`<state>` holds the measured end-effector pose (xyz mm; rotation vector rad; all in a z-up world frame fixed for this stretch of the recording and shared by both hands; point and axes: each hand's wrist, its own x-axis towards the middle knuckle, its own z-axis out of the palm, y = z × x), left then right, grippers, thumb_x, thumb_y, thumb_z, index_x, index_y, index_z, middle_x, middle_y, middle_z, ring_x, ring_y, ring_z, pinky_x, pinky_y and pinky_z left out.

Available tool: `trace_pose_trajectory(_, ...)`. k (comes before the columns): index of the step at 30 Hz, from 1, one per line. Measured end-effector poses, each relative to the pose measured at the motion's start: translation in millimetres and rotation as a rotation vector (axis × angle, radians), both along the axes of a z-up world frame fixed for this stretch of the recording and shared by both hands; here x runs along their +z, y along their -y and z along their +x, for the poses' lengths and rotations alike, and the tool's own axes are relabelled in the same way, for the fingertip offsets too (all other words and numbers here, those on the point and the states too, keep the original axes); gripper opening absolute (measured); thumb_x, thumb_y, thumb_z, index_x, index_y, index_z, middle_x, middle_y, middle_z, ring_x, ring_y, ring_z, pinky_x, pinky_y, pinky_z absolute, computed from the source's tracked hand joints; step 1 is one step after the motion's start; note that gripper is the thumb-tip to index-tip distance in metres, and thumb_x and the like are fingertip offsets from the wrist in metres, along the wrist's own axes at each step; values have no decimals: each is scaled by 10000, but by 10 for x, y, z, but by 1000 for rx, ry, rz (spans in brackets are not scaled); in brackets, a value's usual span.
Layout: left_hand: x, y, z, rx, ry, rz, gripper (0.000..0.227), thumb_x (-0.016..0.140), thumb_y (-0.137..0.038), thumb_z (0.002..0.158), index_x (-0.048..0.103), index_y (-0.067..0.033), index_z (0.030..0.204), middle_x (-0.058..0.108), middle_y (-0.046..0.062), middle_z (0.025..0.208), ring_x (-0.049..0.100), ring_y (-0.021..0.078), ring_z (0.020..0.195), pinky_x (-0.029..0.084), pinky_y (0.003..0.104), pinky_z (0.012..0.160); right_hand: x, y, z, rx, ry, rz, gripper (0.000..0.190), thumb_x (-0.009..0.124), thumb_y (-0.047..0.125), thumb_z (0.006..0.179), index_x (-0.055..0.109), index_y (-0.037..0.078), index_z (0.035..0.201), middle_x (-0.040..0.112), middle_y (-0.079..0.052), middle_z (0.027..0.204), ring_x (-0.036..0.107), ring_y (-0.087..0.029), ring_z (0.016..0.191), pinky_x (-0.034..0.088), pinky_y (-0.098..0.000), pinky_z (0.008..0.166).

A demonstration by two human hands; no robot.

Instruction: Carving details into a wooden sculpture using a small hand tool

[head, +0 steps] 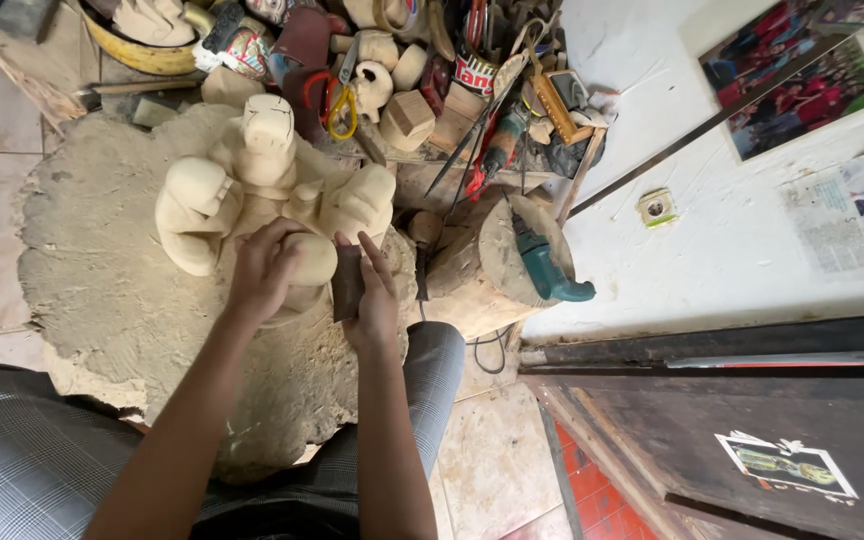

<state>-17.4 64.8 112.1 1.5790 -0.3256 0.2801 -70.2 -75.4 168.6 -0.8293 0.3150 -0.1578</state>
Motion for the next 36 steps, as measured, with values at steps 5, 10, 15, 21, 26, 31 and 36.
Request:
trace_pose_trajectory(5, 1183, -187, -131, -187, -165, 349, 287, 746, -252, 828, 752, -62, 1043, 732, 202, 973, 698, 441, 987, 490, 510, 932, -131, 29, 2, 18, -3, 17, 407, 358, 43, 1085, 441, -67, 1468, 616, -320, 1317, 651, -381, 1179, 545, -490, 1004)
trace_pose_trajectory(10, 1178, -182, 143, -104, -337, 573, 281, 721, -402, 848, 786, -134, 901, 766, 115, 892, 730, 391, 918, 532, 468, 846, -221, 89, -28, 52, -113, -29, 408, 520, 83, 1024, 552, -13, 1419, 707, -242, 1128, 733, -281, 932, 637, -376, 752)
trace_pose_trajectory(15, 901, -219, 413, -16, -307, 559, 272, 577, -294, 1010, 760, -121, 907, 744, 112, 785, 737, 342, 861, 582, 469, 752, -205, 111, -45, -24, -251, -94, 320, 665, 51, 901, 705, -44, 1203, 698, -241, 910, 740, -268, 776, 637, -380, 686)
trace_pose_trajectory(21, 1133, -335, 57, -436, -444, 280, 600, 627, -428, 952, 580, -88, 1444, 673, 225, 1266, 647, 254, 732, 568, 357, 619, -486, 253, 48, -50, -248, -84, 240, 743, 45, 856, 738, -39, 1080, 718, -214, 805, 759, -283, 703, 646, -384, 612)
trace_pose_trajectory(26, 1221, -414, -192, -406, -382, 308, 657, 861, -221, 785, 640, -55, 1382, 674, 243, 1285, 623, 436, 1194, 472, 593, 1042, -125, 172, -47, -66, -237, 79, 157, 695, 25, 920, 699, -52, 1057, 710, -293, 892, 749, -419, 846, 640, -558, 769)
trace_pose_trajectory(31, 815, -347, -282, -230, -233, 391, 789, 894, -163, 702, 591, -101, 1428, 652, 151, 1385, 562, 361, 1333, 434, 517, 1119, 134, 192, -97, -13, -290, 143, 78, 632, 113, 982, 673, 53, 1010, 726, -268, 969, 736, -442, 946, 597, -617, 854)
trace_pose_trajectory(36, 175, -75, -296, 340, 243, 351, 715, 977, -489, 703, 685, -17, 1153, 730, 143, 1016, 725, 319, 985, 538, 391, 914, 140, 305, -70, -41, -302, 150, 104, 638, 126, 973, 676, 35, 1008, 705, -290, 954, 734, -474, 896, 615, -604, 769)
